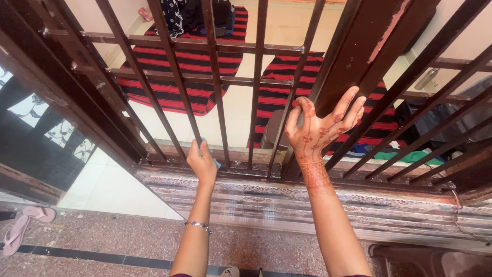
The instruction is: The person wipes the vertical metal bars and horizontal frame of a gate using a blue cloth, moving the cloth up and down the bars and along the bottom rail.
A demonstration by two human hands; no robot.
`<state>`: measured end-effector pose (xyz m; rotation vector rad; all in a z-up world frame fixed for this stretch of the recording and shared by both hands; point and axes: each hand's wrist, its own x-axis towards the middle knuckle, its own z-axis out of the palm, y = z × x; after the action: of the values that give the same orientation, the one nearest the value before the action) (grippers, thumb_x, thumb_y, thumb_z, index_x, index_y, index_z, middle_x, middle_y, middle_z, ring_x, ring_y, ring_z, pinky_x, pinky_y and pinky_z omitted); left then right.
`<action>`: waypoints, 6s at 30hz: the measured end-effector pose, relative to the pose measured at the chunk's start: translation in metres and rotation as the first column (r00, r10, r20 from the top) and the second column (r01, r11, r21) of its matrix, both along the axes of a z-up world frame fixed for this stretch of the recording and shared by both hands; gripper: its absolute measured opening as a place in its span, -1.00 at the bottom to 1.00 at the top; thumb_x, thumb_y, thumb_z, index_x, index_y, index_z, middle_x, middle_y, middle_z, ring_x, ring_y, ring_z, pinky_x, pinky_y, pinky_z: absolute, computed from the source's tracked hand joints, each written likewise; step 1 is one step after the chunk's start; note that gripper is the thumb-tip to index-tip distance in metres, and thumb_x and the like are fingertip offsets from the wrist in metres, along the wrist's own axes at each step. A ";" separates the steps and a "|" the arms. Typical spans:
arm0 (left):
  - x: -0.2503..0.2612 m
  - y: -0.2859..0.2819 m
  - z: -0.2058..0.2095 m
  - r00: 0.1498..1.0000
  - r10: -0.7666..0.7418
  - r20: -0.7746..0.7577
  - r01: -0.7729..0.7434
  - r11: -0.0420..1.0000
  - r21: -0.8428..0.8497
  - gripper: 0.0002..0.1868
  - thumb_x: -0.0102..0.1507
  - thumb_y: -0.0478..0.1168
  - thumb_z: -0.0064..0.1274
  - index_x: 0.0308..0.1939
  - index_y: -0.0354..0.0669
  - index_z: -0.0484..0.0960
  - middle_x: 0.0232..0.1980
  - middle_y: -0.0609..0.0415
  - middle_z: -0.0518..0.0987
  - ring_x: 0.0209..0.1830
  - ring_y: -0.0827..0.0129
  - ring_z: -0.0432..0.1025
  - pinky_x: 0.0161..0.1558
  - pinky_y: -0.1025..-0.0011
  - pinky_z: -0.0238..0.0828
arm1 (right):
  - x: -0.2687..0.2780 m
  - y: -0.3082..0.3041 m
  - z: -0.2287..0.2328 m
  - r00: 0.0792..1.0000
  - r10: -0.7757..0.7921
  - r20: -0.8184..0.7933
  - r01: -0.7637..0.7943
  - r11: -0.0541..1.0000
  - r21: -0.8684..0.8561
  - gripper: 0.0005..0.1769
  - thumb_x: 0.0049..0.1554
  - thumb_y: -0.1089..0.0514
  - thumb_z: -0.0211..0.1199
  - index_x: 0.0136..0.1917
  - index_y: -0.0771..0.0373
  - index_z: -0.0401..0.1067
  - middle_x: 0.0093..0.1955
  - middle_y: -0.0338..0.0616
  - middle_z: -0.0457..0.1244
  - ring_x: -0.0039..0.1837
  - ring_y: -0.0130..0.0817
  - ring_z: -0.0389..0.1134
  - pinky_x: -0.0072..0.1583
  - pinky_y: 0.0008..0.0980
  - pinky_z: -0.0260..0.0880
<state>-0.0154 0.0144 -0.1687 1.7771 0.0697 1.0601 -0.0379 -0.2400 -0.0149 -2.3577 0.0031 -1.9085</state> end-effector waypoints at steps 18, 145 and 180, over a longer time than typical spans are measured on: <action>-0.034 0.010 0.015 0.974 -0.193 0.120 0.184 0.979 0.086 -0.46 0.46 -0.27 -0.13 0.45 -0.49 0.11 0.34 -0.36 0.36 0.30 -0.04 0.40 0.19 0.09 0.38 | 0.000 -0.001 -0.001 1.000 0.016 0.027 -0.016 1.000 0.000 -0.78 0.22 0.26 0.30 0.04 -0.09 0.56 0.72 0.41 -0.30 0.71 0.24 -0.43 0.62 0.23 -0.28; 0.006 0.054 0.033 0.990 0.124 0.066 -0.133 0.978 0.159 -0.76 0.48 -0.24 -0.09 0.00 -0.44 0.39 -0.26 -0.33 0.50 -0.29 -0.22 0.42 -0.24 0.02 0.26 | 0.014 -0.005 -0.100 0.999 -0.036 0.010 0.037 0.998 -0.060 -0.89 0.17 0.06 0.48 -0.09 -0.10 0.54 0.68 0.18 -0.14 0.71 0.27 -0.30 0.60 0.46 -0.33; 0.032 0.111 0.137 0.889 0.309 0.338 -0.388 0.900 0.197 -0.73 0.58 -0.19 -0.08 0.10 -0.42 0.44 -0.12 -0.28 0.56 -0.13 -0.15 0.49 -0.13 0.07 0.35 | 0.012 -0.008 -0.096 1.000 -0.028 -0.009 0.027 0.997 -0.079 -0.89 0.15 0.11 0.43 -0.07 -0.10 0.55 0.71 0.14 -0.20 0.74 0.27 -0.34 0.62 0.46 -0.35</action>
<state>0.0166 0.1257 -0.0316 1.8559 0.0707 1.6604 -0.0263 -0.2477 -0.1108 -2.4298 -0.0402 -1.9440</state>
